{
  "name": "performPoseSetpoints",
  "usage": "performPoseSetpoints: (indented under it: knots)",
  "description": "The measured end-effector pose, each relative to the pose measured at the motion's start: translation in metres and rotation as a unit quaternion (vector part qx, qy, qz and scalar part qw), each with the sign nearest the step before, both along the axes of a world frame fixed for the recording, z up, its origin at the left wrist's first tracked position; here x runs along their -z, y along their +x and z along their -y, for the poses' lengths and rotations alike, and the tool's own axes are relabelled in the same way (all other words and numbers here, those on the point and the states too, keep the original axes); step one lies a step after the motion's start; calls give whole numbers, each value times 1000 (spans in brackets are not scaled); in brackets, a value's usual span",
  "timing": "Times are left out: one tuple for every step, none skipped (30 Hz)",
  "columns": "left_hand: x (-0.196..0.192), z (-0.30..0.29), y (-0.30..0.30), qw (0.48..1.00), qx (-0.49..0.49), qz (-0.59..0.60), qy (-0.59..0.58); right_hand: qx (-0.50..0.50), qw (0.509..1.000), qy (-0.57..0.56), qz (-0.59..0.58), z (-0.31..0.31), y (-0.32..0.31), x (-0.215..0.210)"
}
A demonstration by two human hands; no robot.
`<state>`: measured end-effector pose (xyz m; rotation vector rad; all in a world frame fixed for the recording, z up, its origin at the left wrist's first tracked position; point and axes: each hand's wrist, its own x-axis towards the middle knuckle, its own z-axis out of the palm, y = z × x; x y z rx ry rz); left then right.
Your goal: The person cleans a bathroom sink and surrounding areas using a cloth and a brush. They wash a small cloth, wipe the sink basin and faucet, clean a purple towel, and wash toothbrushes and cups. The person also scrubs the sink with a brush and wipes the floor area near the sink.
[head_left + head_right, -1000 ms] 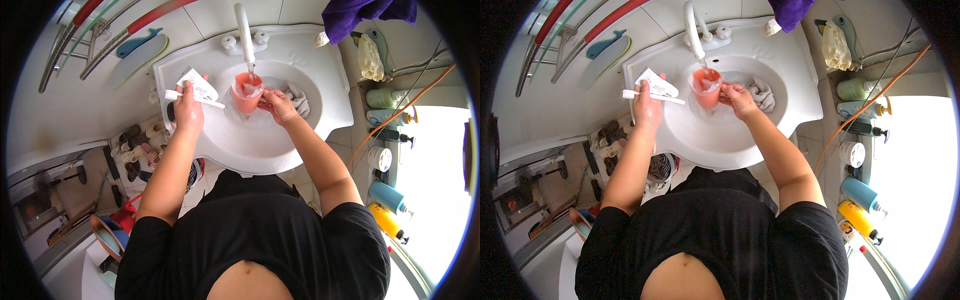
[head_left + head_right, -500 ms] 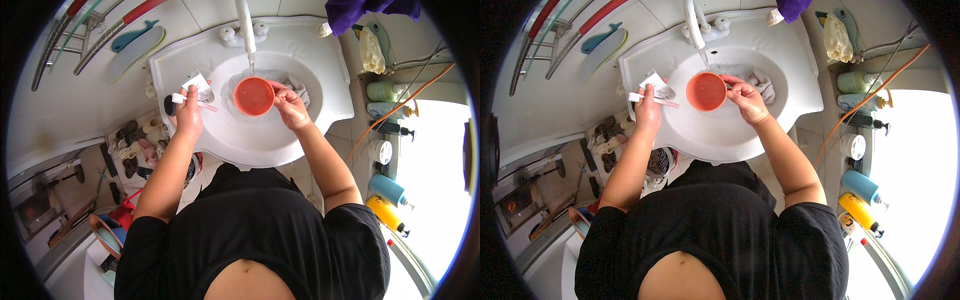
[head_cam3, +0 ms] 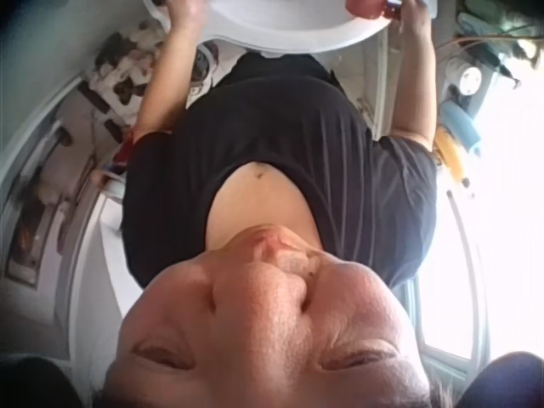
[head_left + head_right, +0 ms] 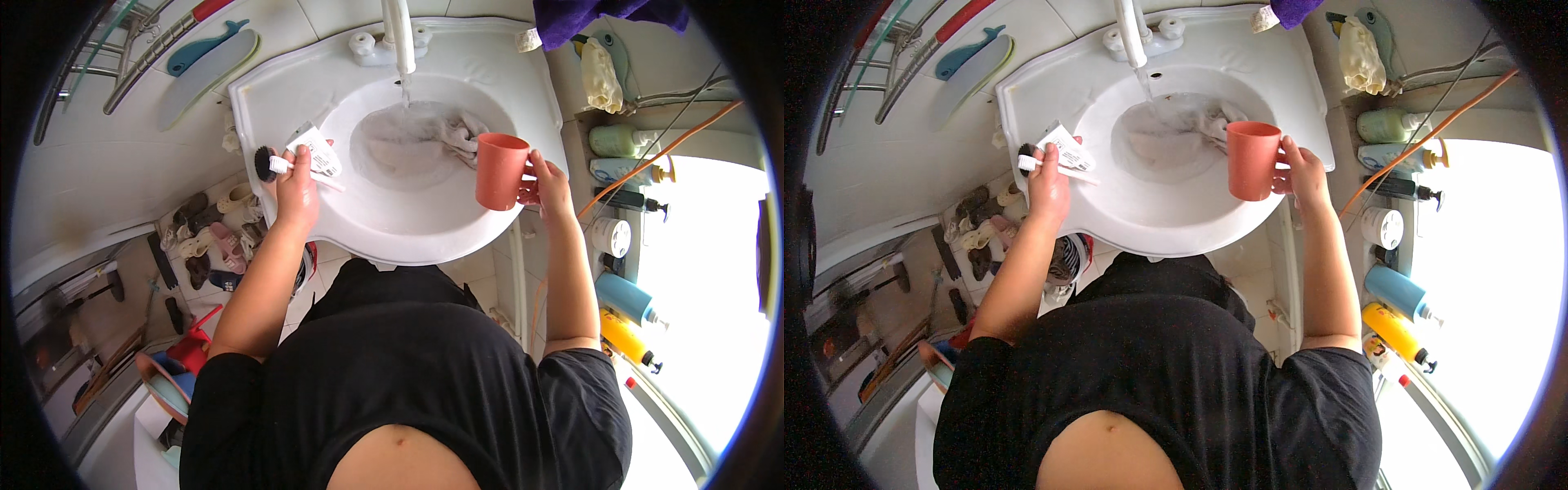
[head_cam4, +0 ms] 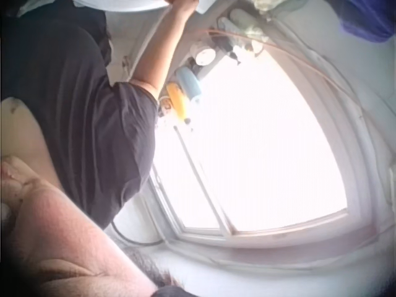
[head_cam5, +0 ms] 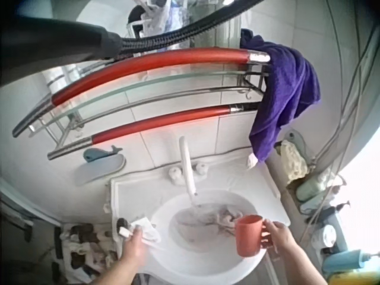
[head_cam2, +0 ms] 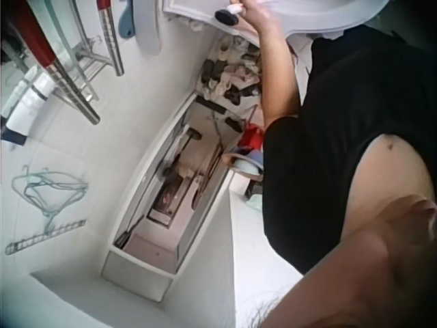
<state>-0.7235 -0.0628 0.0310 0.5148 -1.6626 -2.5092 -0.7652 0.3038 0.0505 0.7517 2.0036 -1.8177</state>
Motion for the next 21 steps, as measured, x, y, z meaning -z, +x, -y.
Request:
performPoseSetpoints:
  knots:
    - [0,-1,0,1000,4,0,3,-28,999,31,9,3,-6,-2]
    - [0,-3,1,1000,7,1,6,-57,996,61,18,7,-14,-8]
    - [1,-3,2,1000,14,1,11,-86,992,91,27,14,-20,-13]
    - [2,-2,2,1000,21,1,14,-104,987,119,25,22,-25,-15]
    - [2,-1,3,999,28,1,16,-125,983,132,39,28,-29,-17]
    - [2,0,4,998,59,19,-3,-146,977,145,53,33,-34,-18]
    - [2,1,5,995,89,36,-21,-166,971,158,66,38,-37,-18]
    - [1,2,7,991,119,54,-40,-191,969,141,73,43,-37,-15]
    - [-5,-1,7,981,171,35,-80,-213,964,129,90,47,-36,-8]
    - [-14,-7,7,968,221,16,-121,-236,959,116,106,53,-35,2]
    - [-19,-13,7,949,269,-3,-162,-260,952,104,123,60,-34,7]
    - [-15,-17,6,931,281,-73,-221,-283,948,80,118,72,-29,6]
    - [-7,-21,4,905,290,-141,-278,-307,943,57,114,86,-21,1]
    - [-2,-23,3,871,296,-208,-332,-316,939,55,121,102,-14,-10]
    - [-5,-23,3,873,338,-148,-320,-319,940,8,121,111,-10,-8]
    - [-10,-23,5,870,377,-87,-307,-342,931,24,124,117,-11,-8]
    - [-15,-23,6,862,415,-25,-291,-365,921,40,127,120,-13,-8]
    - [-20,-20,7,863,419,18,-280,-366,923,24,115,117,-19,0]
    - [-18,-17,8,873,399,20,-281,-365,925,9,102,112,-31,17]
    - [-14,-13,9,882,378,21,-282,-364,927,-7,89,107,-41,33]
    - [-12,-8,11,890,357,27,-283,-404,900,163,-14,107,-48,46]
